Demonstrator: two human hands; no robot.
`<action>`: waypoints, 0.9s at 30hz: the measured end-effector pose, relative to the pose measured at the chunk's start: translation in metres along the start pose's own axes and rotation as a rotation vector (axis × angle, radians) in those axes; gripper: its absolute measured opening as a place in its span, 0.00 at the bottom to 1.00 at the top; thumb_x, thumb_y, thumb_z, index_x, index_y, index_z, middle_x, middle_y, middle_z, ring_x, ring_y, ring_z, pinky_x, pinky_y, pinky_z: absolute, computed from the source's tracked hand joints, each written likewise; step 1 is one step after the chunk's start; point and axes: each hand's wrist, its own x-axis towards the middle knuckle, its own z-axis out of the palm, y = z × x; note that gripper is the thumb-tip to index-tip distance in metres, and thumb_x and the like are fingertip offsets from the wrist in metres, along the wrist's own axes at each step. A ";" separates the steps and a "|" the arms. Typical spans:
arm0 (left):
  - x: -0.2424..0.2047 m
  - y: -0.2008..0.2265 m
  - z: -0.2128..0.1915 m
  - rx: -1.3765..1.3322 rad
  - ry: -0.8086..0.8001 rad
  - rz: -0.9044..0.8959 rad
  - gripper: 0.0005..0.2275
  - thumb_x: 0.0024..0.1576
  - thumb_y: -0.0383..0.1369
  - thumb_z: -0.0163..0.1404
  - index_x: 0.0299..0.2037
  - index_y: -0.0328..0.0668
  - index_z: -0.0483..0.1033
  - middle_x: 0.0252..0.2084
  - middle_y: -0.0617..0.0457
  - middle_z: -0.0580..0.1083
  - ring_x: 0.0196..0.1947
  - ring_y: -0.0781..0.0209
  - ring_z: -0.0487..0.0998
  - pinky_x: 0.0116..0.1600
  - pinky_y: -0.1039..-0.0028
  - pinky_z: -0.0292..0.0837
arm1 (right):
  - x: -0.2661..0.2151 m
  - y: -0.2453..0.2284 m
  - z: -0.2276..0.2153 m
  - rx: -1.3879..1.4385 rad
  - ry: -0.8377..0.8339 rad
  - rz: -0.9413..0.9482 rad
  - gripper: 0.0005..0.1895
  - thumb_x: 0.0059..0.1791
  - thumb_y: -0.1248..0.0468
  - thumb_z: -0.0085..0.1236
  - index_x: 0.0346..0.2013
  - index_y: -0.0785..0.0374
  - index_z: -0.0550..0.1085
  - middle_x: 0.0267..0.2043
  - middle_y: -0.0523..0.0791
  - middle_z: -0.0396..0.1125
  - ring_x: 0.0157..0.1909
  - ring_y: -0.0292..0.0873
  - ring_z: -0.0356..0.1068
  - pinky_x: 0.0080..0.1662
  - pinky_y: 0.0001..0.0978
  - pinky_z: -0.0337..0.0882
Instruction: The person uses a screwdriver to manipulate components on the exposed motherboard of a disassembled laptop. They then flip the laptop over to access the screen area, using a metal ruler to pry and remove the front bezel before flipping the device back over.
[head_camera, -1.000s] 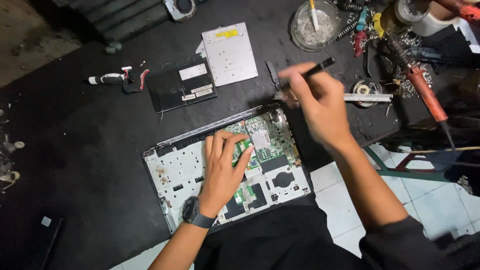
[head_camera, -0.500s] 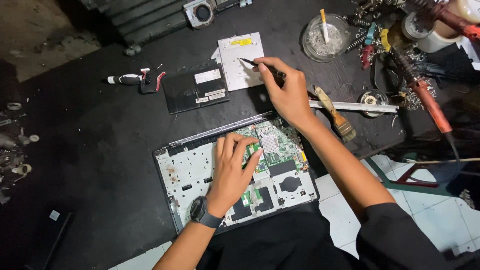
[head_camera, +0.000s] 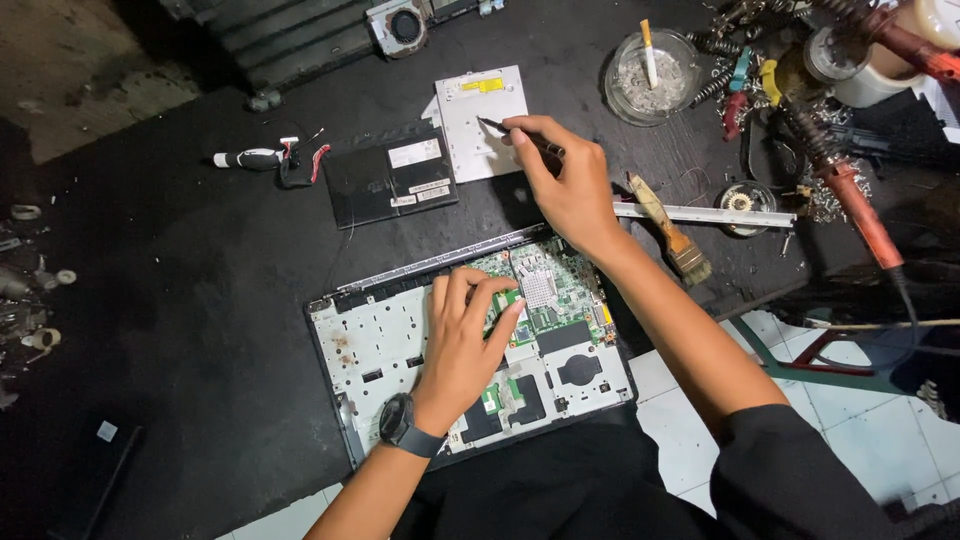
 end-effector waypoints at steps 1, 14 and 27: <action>0.000 0.000 0.000 0.000 0.000 0.000 0.05 0.66 0.33 0.49 0.47 0.44 0.72 0.40 0.53 0.62 0.40 0.55 0.62 0.44 0.66 0.57 | 0.000 0.000 0.000 0.000 0.000 0.000 0.11 0.60 0.65 0.49 0.53 0.63 0.78 0.42 0.53 0.77 0.43 0.53 0.79 0.43 0.48 0.78; -0.002 -0.005 0.001 -0.247 0.207 -0.019 0.06 0.64 0.32 0.53 0.48 0.41 0.75 0.38 0.53 0.67 0.41 0.52 0.71 0.49 0.63 0.66 | -0.083 -0.042 -0.039 0.284 0.030 0.261 0.13 0.57 0.61 0.51 0.50 0.66 0.76 0.37 0.55 0.76 0.33 0.43 0.75 0.38 0.32 0.77; -0.001 0.004 -0.001 -0.236 0.306 0.117 0.04 0.59 0.25 0.59 0.41 0.42 0.84 0.30 0.55 0.74 0.36 0.56 0.75 0.45 0.65 0.73 | -0.154 -0.042 -0.043 0.440 0.037 0.289 0.11 0.53 0.68 0.54 0.42 0.76 0.77 0.30 0.57 0.78 0.32 0.45 0.79 0.40 0.36 0.80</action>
